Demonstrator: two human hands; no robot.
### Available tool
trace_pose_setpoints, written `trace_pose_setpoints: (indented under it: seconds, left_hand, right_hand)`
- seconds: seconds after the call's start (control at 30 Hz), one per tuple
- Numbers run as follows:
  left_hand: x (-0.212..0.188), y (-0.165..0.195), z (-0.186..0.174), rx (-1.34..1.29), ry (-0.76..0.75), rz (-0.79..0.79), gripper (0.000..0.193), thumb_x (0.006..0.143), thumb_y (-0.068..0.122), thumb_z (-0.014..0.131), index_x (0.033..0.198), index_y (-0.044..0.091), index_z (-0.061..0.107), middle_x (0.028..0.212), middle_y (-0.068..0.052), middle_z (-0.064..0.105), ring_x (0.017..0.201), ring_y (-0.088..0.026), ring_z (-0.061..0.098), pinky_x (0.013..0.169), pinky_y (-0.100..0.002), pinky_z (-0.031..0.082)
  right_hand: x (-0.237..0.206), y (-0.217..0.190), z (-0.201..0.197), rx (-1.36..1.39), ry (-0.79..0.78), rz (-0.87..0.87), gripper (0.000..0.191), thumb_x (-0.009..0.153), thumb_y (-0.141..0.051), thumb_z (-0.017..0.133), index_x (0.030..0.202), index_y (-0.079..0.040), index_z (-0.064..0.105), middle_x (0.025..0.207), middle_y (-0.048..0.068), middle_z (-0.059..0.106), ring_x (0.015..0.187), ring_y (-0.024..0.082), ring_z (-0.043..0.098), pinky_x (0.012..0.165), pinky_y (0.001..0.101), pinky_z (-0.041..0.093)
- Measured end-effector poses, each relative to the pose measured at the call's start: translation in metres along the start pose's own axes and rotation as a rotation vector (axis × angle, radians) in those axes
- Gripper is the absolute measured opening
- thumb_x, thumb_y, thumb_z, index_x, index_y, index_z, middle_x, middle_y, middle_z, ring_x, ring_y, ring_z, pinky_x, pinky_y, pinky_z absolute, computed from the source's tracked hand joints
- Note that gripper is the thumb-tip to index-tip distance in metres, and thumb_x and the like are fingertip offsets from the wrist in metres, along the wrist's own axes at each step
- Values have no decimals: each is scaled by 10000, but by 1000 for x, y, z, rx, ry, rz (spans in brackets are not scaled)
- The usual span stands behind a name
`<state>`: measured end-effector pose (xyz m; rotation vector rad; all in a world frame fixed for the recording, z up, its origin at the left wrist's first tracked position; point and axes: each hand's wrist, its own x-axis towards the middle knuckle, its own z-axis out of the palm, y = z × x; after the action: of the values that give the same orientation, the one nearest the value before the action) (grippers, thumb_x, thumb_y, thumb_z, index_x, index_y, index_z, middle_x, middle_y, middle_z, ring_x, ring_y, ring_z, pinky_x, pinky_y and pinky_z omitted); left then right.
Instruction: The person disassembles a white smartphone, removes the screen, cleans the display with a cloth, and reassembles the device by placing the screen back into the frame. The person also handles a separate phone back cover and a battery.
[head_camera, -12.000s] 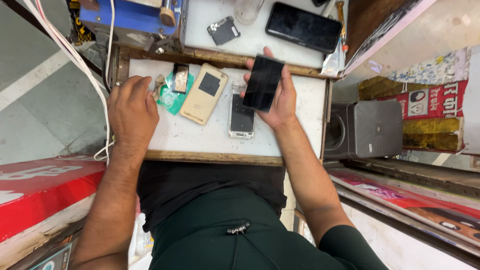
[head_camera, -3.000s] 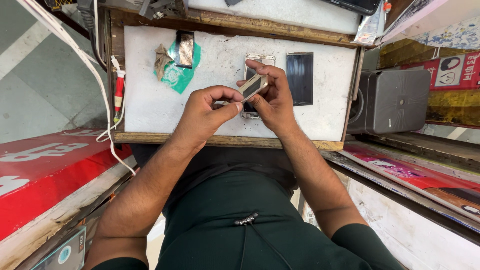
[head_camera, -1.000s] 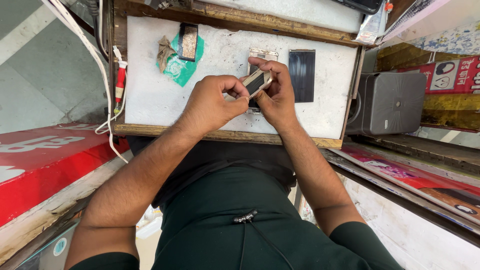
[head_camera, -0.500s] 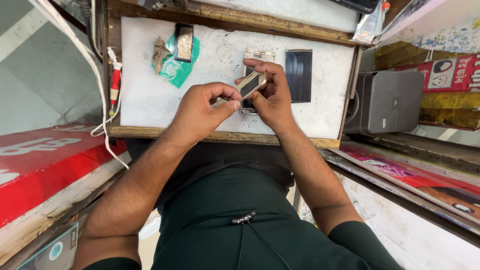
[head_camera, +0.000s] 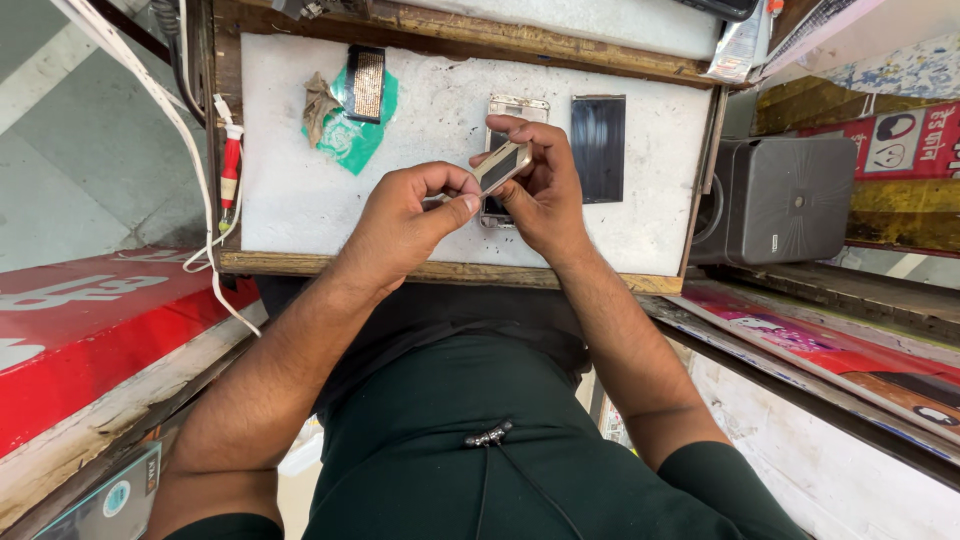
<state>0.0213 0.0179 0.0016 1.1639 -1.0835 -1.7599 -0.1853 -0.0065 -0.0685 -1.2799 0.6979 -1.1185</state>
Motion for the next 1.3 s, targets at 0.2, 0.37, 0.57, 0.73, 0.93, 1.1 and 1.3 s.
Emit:
trace_pose_setpoints:
  seconds: [0.2, 0.37, 0.57, 0.73, 0.93, 1.1, 1.3]
  left_hand:
    - [-2, 0, 3, 30, 28, -45, 105, 957, 126, 703, 1010, 40, 734, 903, 19, 696, 833, -51, 602, 778, -244, 510]
    - [0, 6, 2, 154, 58, -23, 114, 909, 150, 748, 978, 63, 773, 853, 17, 737, 772, -42, 609, 720, -241, 495]
    - [2, 11, 1, 293, 64, -14, 144, 883, 192, 781, 967, 76, 795, 803, 7, 751, 736, -61, 582, 702, -249, 474]
    - [2, 16, 3, 337, 73, 13, 146, 886, 200, 769, 962, 77, 787, 802, 5, 750, 771, -72, 639, 738, -278, 513]
    - [-13, 17, 8, 495, 199, 316, 215, 914, 168, 774, 1099, 61, 752, 1010, -54, 744, 1004, -209, 688, 889, -364, 537]
    - [-27, 15, 4, 885, 373, 625, 217, 913, 106, 821, 1118, 82, 754, 1068, -58, 722, 1090, -278, 660, 978, -425, 497]
    - [-33, 16, -11, 1146, 472, 765, 164, 903, 51, 813, 1055, 103, 780, 1030, -31, 695, 1056, -232, 653, 1044, -453, 478]
  right_hand:
    - [0, 2, -2, -5, -6, -3, 479, 1029, -184, 725, 1387, -145, 409, 1550, 170, 486, 1238, 222, 684, 1033, 383, 644]
    - [0, 3, -2, -2, -6, 11, 475, 1031, -201, 715, 1388, -143, 408, 1550, 167, 479, 1276, 235, 679, 1025, 380, 654]
    - [0, 2, -2, -28, 5, 13, 478, 1031, -181, 711, 1387, -136, 395, 1540, 165, 482, 1268, 235, 681, 1040, 393, 662]
    - [0, 3, -2, -13, 9, 21, 486, 1033, -163, 721, 1390, -131, 392, 1536, 171, 486, 1263, 241, 682, 1023, 396, 666]
    - [3, 2, -4, 43, 36, 20, 494, 1006, -181, 745, 1348, -134, 392, 1519, 180, 508, 1243, 255, 700, 981, 386, 679]
    - [3, -8, -6, 148, 144, 26, 428, 1017, -183, 770, 1275, -141, 430, 1496, 203, 552, 1207, 295, 718, 984, 396, 643]
    - [5, -21, 4, -336, 97, -330, 434, 959, -149, 825, 1275, -126, 528, 1455, 123, 566, 1395, 299, 505, 1211, 423, 441]
